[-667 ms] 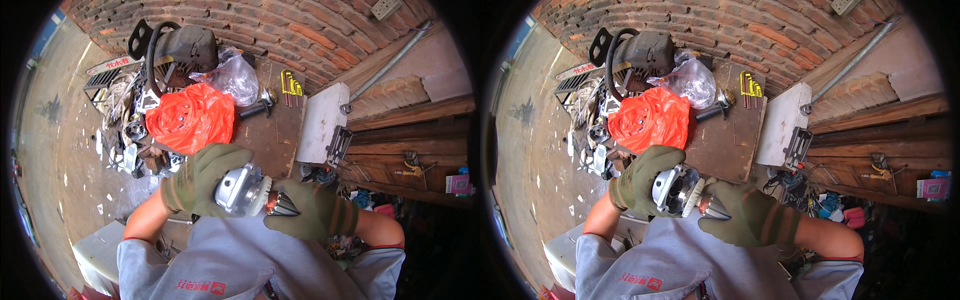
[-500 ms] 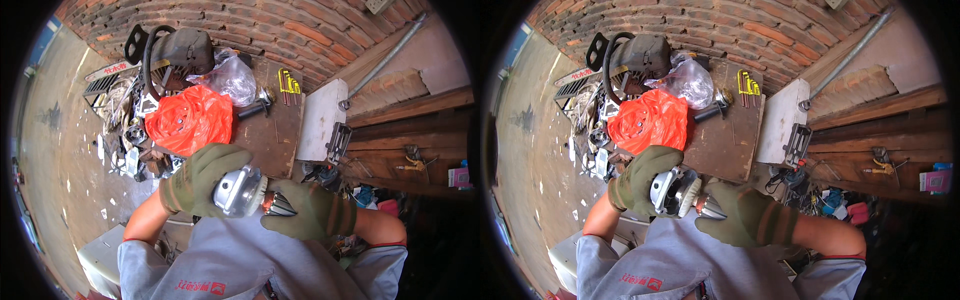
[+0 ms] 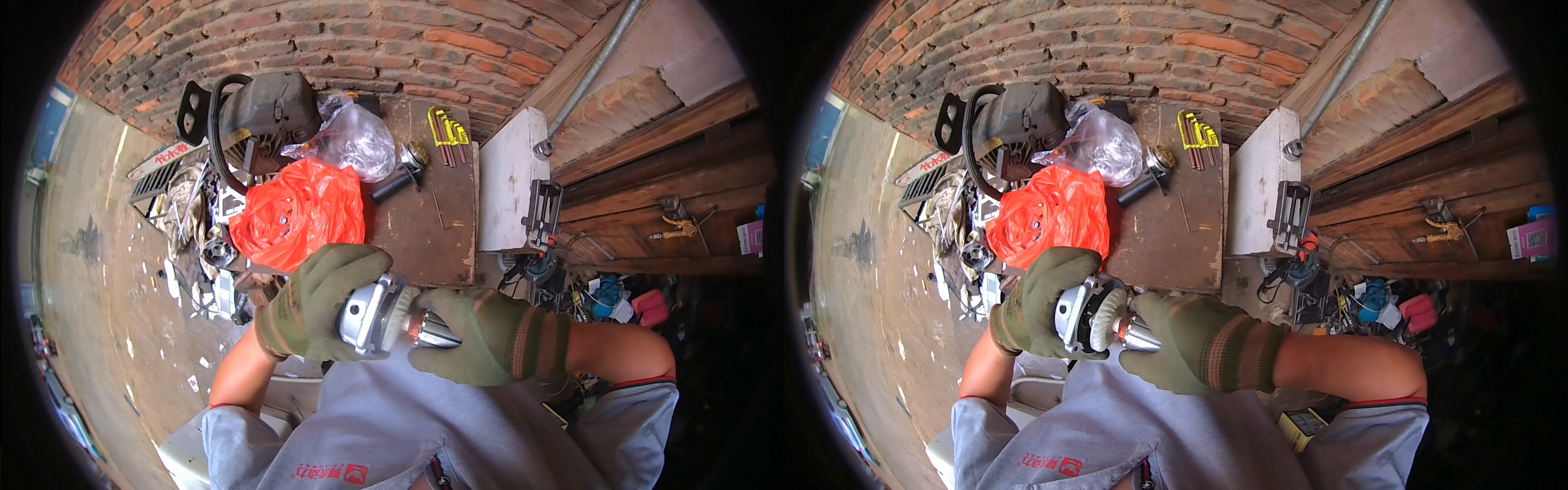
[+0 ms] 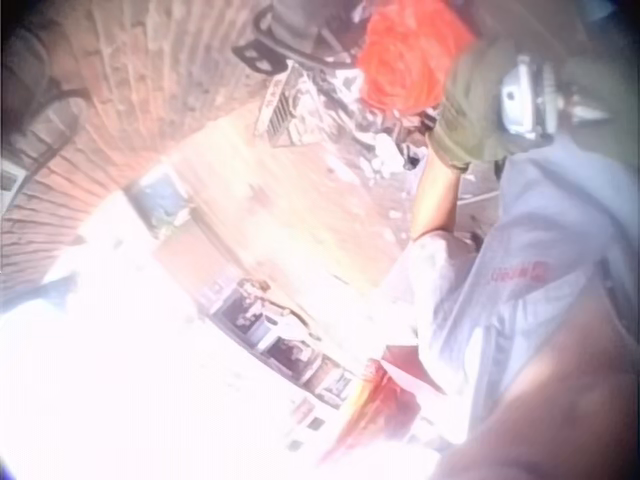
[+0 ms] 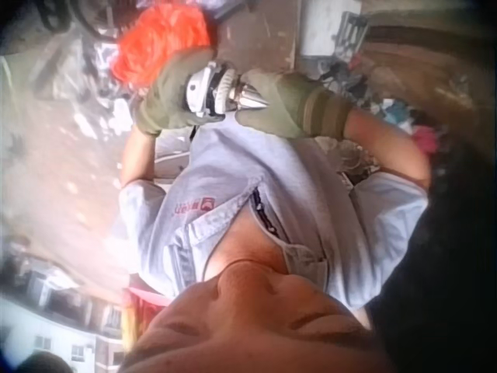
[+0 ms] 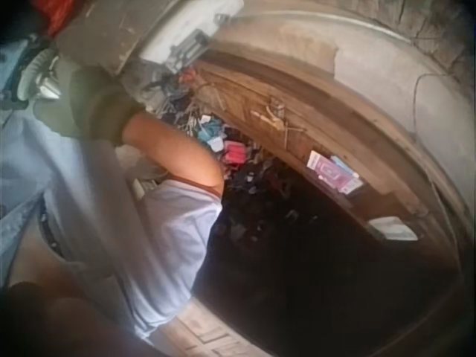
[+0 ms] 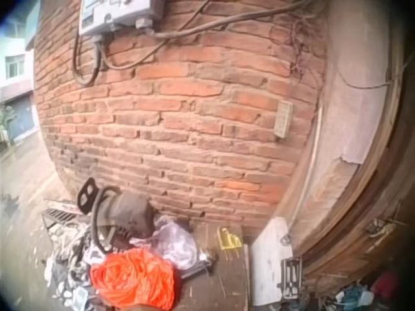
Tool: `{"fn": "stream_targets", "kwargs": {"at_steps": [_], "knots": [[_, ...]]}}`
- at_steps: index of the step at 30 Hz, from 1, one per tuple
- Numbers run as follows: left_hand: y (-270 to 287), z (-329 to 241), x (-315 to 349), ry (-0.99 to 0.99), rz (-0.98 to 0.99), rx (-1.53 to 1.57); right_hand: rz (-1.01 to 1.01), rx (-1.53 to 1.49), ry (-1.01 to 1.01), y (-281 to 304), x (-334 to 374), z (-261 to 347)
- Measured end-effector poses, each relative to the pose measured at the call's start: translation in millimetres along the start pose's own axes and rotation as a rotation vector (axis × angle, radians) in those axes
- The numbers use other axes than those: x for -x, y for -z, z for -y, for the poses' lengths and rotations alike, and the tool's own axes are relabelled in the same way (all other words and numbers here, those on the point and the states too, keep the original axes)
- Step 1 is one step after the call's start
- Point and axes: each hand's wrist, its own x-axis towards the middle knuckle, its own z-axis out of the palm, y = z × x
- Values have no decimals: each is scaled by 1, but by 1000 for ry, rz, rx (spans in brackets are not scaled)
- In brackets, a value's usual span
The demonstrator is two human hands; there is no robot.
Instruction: The person assembles a small electric motor by inserting the rotor into the stator, attaching the end cap, and securing it with a nut. The person repeatedly disassembles and reassembles the motor components on a cluttered workbench.
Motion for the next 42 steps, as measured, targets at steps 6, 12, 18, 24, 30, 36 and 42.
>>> {"fn": "stream_targets", "kwargs": {"at_steps": [6,12,18,24,30,36,42], "knots": [[1,1,-2,9,-12,9,-1,-34,11,0,-2,2],[0,-1,-6,-10,-13,-11,72,10,-77,4,-3,6],[3,4,3,29,19,33,94,-266,17,27,11,13],[2,6,10,21,-36,65,-32,-279,158,18,27,7],[5,3,6,-11,-46,73,-64,-174,127,11,35,7],[4,2,7,-12,-73,70,-119,-164,202,4,38,7],[2,1,9,-9,-76,95,-162,-98,246,1,43,5]]}}
